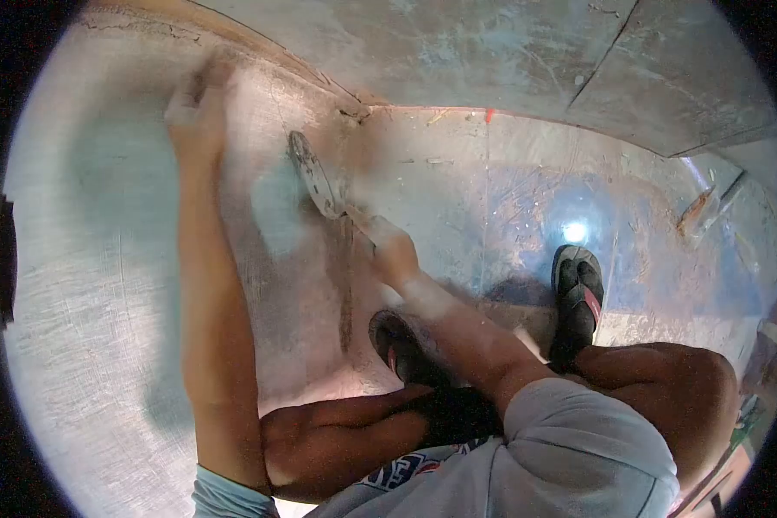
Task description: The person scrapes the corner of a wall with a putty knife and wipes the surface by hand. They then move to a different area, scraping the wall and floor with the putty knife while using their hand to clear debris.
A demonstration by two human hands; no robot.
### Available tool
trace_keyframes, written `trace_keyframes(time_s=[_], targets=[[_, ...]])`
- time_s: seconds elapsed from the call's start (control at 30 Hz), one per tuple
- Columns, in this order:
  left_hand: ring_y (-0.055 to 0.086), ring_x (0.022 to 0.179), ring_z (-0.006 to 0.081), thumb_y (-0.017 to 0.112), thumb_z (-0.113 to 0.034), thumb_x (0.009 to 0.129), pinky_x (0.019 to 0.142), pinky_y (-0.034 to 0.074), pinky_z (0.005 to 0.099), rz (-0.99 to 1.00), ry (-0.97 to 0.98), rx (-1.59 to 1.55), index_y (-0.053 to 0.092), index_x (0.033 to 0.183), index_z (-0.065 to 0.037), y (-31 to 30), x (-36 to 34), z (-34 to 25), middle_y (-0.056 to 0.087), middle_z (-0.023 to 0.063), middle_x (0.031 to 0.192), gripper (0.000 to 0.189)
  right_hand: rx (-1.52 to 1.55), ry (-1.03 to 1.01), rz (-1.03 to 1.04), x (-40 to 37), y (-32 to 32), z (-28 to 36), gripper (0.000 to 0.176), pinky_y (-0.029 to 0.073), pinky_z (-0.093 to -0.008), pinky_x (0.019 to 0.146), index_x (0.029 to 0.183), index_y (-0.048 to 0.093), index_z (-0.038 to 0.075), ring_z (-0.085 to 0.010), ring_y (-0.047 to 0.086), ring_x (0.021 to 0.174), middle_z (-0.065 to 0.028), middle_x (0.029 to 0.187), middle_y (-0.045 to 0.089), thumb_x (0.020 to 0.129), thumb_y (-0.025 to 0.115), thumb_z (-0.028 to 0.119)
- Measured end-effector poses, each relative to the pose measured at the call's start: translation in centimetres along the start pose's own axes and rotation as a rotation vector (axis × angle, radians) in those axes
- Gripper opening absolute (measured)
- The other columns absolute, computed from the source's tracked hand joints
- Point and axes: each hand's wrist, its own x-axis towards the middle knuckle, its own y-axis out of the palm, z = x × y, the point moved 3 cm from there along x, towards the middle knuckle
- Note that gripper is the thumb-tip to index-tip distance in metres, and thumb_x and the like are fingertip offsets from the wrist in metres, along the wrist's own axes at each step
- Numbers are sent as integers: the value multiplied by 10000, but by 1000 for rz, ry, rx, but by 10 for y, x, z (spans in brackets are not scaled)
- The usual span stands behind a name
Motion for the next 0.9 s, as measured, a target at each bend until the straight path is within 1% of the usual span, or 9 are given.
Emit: trace_keyframes(time_s=[0.1, 0.23, 0.3, 0.33, 0.5, 0.6, 0.63, 0.77, 0.9], targets=[[684, 1039, 196, 676, -186, 966, 850, 580, 305, -73, -52, -299, 638, 1237, 48, -10, 1, -9, 693, 131, 1117, 360, -4, 114, -29, -8, 0, 11, 676, 531, -447, 735, 1466, 494, 199, -358, 642, 878, -134, 984, 637, 823, 664, 76], [689, 1029, 205, 655, -181, 981, 836, 586, 304, -72, -51, -339, 636, 1230, 60, -17, 0, -10, 685, 126, 1115, 347, 27, -14, -127, -16, 4, 1, 580, 533, -423, 636, 1430, 528, 186, -343, 649, 779, -111, 940, 643, 864, 595, 82], [692, 1023, 216, 641, -175, 990, 826, 594, 310, -47, -42, -325, 632, 1237, 59, -17, -4, -10, 678, 124, 1114, 340, -250, -110, -17, -7, 10, -29, 510, 532, -422, 605, 1387, 552, 167, -354, 652, 749, -120, 901, 643, 879, 604, 159], [692, 1023, 216, 641, -175, 990, 826, 594, 310, -45, -36, -323, 632, 1237, 59, -17, -4, -14, 678, 124, 1114, 340, -190, -38, -54, 13, 4, -34, 234, 531, -435, 632, 1153, 709, 152, -377, 665, 778, -161, 929, 691, 948, 620, 220], [694, 1014, 222, 633, -176, 995, 826, 597, 312, -13, -56, -358, 618, 1260, 55, -26, -12, -16, 671, 130, 1117, 352, -107, 79, -42, 38, -19, -52, 269, 553, -451, 710, 1173, 699, 141, -400, 682, 840, -182, 998, 710, 961, 611, 282], [693, 1022, 224, 634, -177, 995, 824, 595, 307, -24, -87, -416, 613, 1267, 58, -28, -11, -22, 668, 135, 1122, 360, -152, -263, -140, 26, -13, -52, 229, 519, -396, 532, 1135, 736, 225, -286, 642, 643, -106, 774, 649, 934, 651, 296], [693, 1022, 224, 634, -177, 995, 824, 595, 307, -33, -86, -412, 613, 1267, 58, -28, -9, -21, 668, 135, 1122, 360, -155, -253, -155, 34, -11, -54, 229, 525, -447, 564, 1116, 735, 200, -330, 655, 676, -136, 836, 678, 947, 626, 309], [672, 1076, 242, 622, -160, 1000, 865, 589, 327, 9, -125, -374, 593, 1295, 55, -26, -18, -22, 641, 138, 1204, 366, -85, 209, -5, 68, -6, -62, 318, 535, -509, 682, 1210, 698, 176, -397, 670, 808, -194, 959, 700, 976, 562, 342], [655, 1116, 259, 610, -147, 1005, 911, 584, 349, 49, -137, -447, 585, 1312, 46, -32, -11, -16, 610, 145, 1297, 363, 47, -151, -111, 53, -17, -46, 296, 541, -471, 722, 1205, 696, 173, -392, 668, 771, -181, 934, 699, 987, 544, 302]])
